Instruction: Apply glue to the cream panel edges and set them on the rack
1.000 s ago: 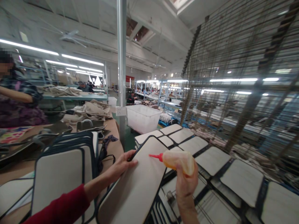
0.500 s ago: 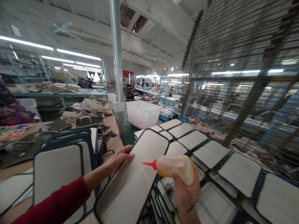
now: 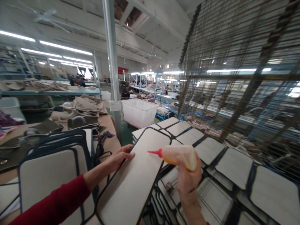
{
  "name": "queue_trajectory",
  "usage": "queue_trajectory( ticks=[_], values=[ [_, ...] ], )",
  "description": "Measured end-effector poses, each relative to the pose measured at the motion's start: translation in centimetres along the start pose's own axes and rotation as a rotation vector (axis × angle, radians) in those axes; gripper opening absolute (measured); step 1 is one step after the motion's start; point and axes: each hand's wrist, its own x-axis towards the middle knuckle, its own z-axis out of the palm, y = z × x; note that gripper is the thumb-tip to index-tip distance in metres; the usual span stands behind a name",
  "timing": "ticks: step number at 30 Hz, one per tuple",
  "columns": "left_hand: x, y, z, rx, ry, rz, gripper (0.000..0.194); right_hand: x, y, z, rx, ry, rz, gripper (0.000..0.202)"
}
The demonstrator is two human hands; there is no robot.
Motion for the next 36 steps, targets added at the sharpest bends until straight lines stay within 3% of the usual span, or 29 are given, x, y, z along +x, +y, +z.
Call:
queue_trajectory(
  ticks=[2, 4, 8, 10, 13, 15, 20, 21, 24, 26, 28, 31, 34, 36],
  values=[
    [0.3, 0.2, -0.4, -0.024, -0.039, -0.015, 0.037, 0.6, 0.2, 0.7, -0.025, 0.028, -0.021, 0.067],
    [0.7, 0.3, -1.0, -0.037, -0.034, -0.040, 0.038, -0.8, 0.2, 1.0, -0.055, -0.010, -0.015, 0.065],
    [1.7, 0.2, -2.1, -0.040, -0.040, -0.069, 0.038, -4.8, -0.4, 1.5, -0.084, -0.244, 0.019, 0.061],
    [2.0, 0.2, -2.3, -0.034, -0.088, -0.071, 0.038, -4.3, -0.7, 2.4, -0.109, -0.193, -0.012, 0.064],
    [2.4, 0.3, -2.2, -0.010, -0.165, -0.079, 0.037, -1.9, -1.0, 3.7, -0.147, -0.005, -0.070, 0.069],
    [2.9, 0.3, -2.2, -0.004, -0.185, -0.070, 0.037, -1.7, -1.0, 3.9, -0.160, 0.002, -0.073, 0.070],
    [4.2, -0.4, -2.9, 0.030, -0.153, -0.061, 0.037, -6.4, -1.6, 2.0, -0.124, -0.254, 0.084, 0.067],
    [4.4, -0.5, -3.0, 0.033, -0.151, -0.059, 0.038, -6.7, -1.8, 1.5, -0.137, -0.230, 0.105, 0.068],
    [4.5, -0.4, -2.7, 0.025, -0.177, -0.073, 0.039, -5.3, -2.3, 0.4, -0.244, 0.084, 0.009, 0.071],
    [4.6, -0.3, -2.3, 0.018, -0.181, -0.091, 0.038, -4.3, -2.2, -0.3, -0.250, 0.193, -0.025, 0.074],
    [5.0, -0.3, -2.1, 0.025, -0.155, -0.093, 0.036, -4.6, -1.8, -0.9, -0.237, 0.160, 0.006, 0.072],
    [6.0, -0.6, -1.9, 0.064, -0.089, -0.065, 0.036, -6.6, -1.4, -2.3, -0.143, 0.006, 0.163, 0.068],
    [7.3, -1.5, -1.1, 0.127, -0.074, -0.033, 0.037, -6.5, -2.3, -5.3, 0.027, 0.262, 0.251, 0.056],
    [8.0, -2.5, 0.3, 0.179, -0.103, -0.021, 0.036, -4.8, -3.7, -8.7, 0.097, 0.462, 0.178, 0.042]
  ],
)
